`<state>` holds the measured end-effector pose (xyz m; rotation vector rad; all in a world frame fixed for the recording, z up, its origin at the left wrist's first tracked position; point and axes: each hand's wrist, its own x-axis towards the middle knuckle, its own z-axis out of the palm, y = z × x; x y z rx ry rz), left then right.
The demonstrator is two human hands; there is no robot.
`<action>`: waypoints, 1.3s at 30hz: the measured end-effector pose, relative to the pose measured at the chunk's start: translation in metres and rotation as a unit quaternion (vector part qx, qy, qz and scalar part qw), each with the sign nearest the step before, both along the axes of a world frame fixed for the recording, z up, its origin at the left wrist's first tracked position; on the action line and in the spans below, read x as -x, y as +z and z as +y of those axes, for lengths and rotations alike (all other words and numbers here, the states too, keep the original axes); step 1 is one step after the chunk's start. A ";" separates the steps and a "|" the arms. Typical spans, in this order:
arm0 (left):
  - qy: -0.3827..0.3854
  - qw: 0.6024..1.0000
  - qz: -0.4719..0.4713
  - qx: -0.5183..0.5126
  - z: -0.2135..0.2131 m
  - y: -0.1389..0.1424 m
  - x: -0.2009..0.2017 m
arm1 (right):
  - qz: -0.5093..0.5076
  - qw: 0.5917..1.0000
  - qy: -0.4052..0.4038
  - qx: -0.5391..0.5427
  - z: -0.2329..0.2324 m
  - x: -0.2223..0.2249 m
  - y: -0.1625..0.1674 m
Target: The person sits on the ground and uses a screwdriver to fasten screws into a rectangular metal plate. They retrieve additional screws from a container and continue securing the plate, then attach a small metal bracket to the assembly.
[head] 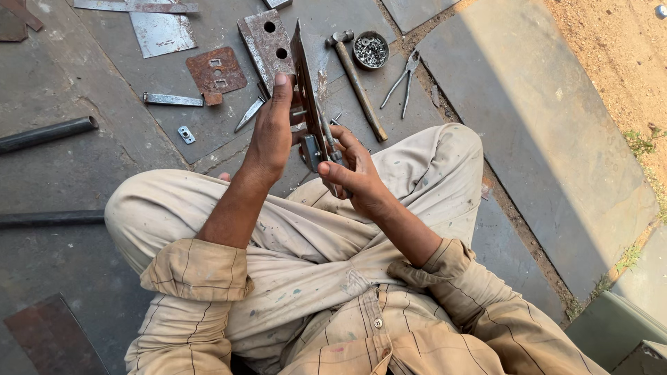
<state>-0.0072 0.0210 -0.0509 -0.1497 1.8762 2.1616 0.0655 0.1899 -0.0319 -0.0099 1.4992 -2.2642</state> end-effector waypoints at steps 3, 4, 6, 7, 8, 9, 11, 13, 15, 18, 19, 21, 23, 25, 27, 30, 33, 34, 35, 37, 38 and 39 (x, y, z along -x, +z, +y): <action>0.033 0.969 0.205 0.131 -0.004 0.028 -0.009 | 0.017 0.999 -0.013 0.045 0.014 0.007 0.006; 0.054 0.935 0.296 0.188 -0.004 0.038 -0.012 | 0.028 0.999 -0.015 0.044 0.019 0.008 0.007; 0.022 0.909 0.348 0.229 -0.007 0.054 -0.016 | 0.036 0.998 -0.014 0.039 0.028 0.008 0.008; 0.006 0.894 0.372 0.250 -0.007 0.059 -0.019 | 0.039 0.998 -0.013 0.037 0.031 0.007 0.007; 0.002 0.888 0.380 0.259 -0.007 0.064 -0.020 | 0.049 0.998 -0.015 0.025 0.032 0.006 0.007; -0.001 0.881 0.390 0.268 -0.006 0.066 -0.021 | 0.059 0.998 -0.016 0.013 0.034 0.004 0.006; 0.003 0.866 0.407 0.290 -0.005 0.069 -0.022 | 0.069 0.997 -0.016 0.005 0.034 0.002 0.004; 0.017 0.849 0.424 0.315 -0.004 0.068 -0.022 | 0.066 0.998 -0.014 0.012 0.033 0.001 0.002; 0.022 0.841 0.442 0.312 -0.005 0.066 -0.023 | 0.076 0.997 -0.016 0.005 0.032 0.001 0.000; 0.025 0.827 0.472 0.305 -0.007 0.064 -0.022 | 0.081 0.997 -0.017 0.006 0.032 0.001 -0.001; 0.026 0.822 0.483 0.302 -0.008 0.064 -0.022 | 0.081 0.997 -0.017 0.008 0.032 0.001 -0.001; 0.023 0.817 0.493 0.298 -0.008 0.063 -0.022 | 0.081 0.997 -0.016 0.011 0.033 0.000 -0.002; 0.022 0.810 0.508 0.293 -0.009 0.063 -0.022 | 0.081 0.996 -0.016 0.014 0.034 -0.002 -0.003; 0.023 0.799 0.526 0.289 -0.009 0.063 -0.022 | 0.082 0.996 -0.014 0.017 0.034 -0.003 -0.004; 0.026 0.790 0.538 0.293 -0.009 0.062 -0.023 | 0.085 0.996 -0.017 0.014 0.035 -0.004 -0.005; 0.023 0.781 0.552 0.291 -0.009 0.058 -0.023 | 0.085 0.996 -0.017 0.020 0.037 -0.006 -0.005; 0.037 0.785 0.549 0.286 -0.008 0.053 -0.024 | 0.094 0.995 -0.012 0.011 0.039 -0.011 -0.003; 0.045 0.787 0.547 0.284 -0.007 0.052 -0.024 | 0.101 0.995 -0.012 0.005 0.039 -0.013 -0.001; 0.047 0.797 0.537 0.272 -0.007 0.051 -0.024 | 0.103 0.995 -0.010 0.008 0.038 -0.016 0.001; 0.051 0.813 0.524 0.248 -0.005 0.050 -0.025 | 0.113 0.993 -0.009 0.015 0.035 -0.019 0.006; 0.048 0.831 0.499 0.244 -0.003 0.051 -0.024 | 0.107 0.994 -0.020 -0.001 0.033 -0.019 0.010; 0.045 0.846 0.475 0.238 -0.001 0.051 -0.024 | 0.105 0.994 -0.031 -0.017 0.031 -0.018 0.013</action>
